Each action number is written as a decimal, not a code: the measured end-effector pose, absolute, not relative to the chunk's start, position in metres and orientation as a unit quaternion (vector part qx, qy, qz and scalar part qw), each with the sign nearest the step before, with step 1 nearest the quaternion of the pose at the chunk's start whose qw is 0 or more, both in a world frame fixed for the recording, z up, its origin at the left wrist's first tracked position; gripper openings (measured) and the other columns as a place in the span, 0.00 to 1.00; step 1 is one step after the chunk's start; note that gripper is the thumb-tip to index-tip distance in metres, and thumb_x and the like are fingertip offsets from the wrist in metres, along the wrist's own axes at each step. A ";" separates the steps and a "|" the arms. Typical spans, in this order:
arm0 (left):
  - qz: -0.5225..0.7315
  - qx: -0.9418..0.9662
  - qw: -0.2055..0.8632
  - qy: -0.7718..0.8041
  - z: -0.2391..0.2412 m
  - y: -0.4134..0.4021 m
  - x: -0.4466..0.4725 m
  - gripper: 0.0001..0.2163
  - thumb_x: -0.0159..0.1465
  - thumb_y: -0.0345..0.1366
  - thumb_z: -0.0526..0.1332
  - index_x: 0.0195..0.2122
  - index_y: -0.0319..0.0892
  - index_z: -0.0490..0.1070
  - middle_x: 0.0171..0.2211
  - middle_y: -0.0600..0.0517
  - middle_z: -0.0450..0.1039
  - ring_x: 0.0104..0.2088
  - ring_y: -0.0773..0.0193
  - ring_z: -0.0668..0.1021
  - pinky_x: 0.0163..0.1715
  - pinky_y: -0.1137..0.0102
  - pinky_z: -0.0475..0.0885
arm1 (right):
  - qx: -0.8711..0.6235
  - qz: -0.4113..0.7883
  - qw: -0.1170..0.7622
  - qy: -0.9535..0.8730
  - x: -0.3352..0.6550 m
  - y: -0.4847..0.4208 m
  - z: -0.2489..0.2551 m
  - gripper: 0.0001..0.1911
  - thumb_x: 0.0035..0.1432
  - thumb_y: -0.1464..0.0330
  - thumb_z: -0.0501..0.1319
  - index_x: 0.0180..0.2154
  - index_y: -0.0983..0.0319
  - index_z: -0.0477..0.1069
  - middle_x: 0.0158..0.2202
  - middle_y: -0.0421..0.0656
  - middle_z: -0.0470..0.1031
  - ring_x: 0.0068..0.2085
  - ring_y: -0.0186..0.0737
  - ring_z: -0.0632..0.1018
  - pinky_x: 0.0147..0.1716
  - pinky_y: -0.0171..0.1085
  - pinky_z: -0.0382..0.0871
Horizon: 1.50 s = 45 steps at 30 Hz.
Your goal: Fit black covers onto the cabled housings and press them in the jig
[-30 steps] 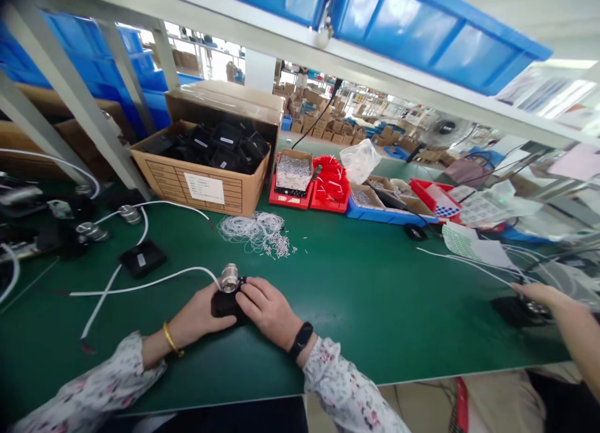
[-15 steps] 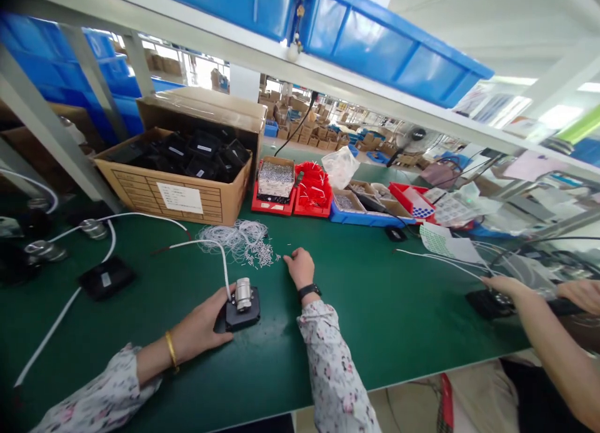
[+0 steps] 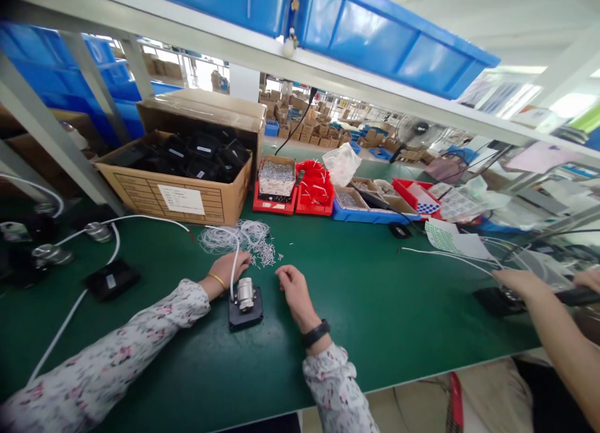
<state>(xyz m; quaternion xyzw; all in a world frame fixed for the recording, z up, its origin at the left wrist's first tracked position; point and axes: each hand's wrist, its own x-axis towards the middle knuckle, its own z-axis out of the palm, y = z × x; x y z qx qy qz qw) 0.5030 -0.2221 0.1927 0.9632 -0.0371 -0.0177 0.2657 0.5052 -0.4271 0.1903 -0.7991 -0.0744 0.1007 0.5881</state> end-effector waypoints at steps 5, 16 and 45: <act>-0.018 0.960 0.277 -0.046 0.196 -0.218 0.493 0.06 0.59 0.28 0.52 0.28 0.41 0.65 0.31 0.49 0.69 0.34 0.60 0.73 0.37 0.67 0.66 | -0.735 0.151 0.652 -0.107 0.482 -0.415 0.193 0.11 0.53 0.62 0.55 0.35 0.61 0.65 0.26 0.37 0.63 0.25 0.32 0.66 0.25 0.32 0.62; 0.017 0.926 0.375 -0.044 0.219 -0.207 0.424 0.07 0.61 0.28 0.49 0.29 0.42 0.65 0.31 0.50 0.70 0.33 0.62 0.73 0.34 0.69 0.68 | -0.777 0.129 0.595 -0.162 0.489 -0.412 0.187 0.02 0.48 0.71 0.59 0.27 0.61 0.70 0.28 0.40 0.71 0.31 0.37 0.70 0.32 0.36 0.63; 0.148 0.931 0.326 -0.073 0.187 -0.219 0.373 0.30 0.53 0.22 0.50 0.59 0.44 0.57 0.57 0.50 0.63 0.55 0.59 0.69 0.54 0.64 0.66 | -0.834 0.023 0.531 -0.150 0.505 -0.425 0.185 0.11 0.56 0.67 0.55 0.38 0.61 0.75 0.41 0.47 0.74 0.41 0.42 0.75 0.43 0.40 0.68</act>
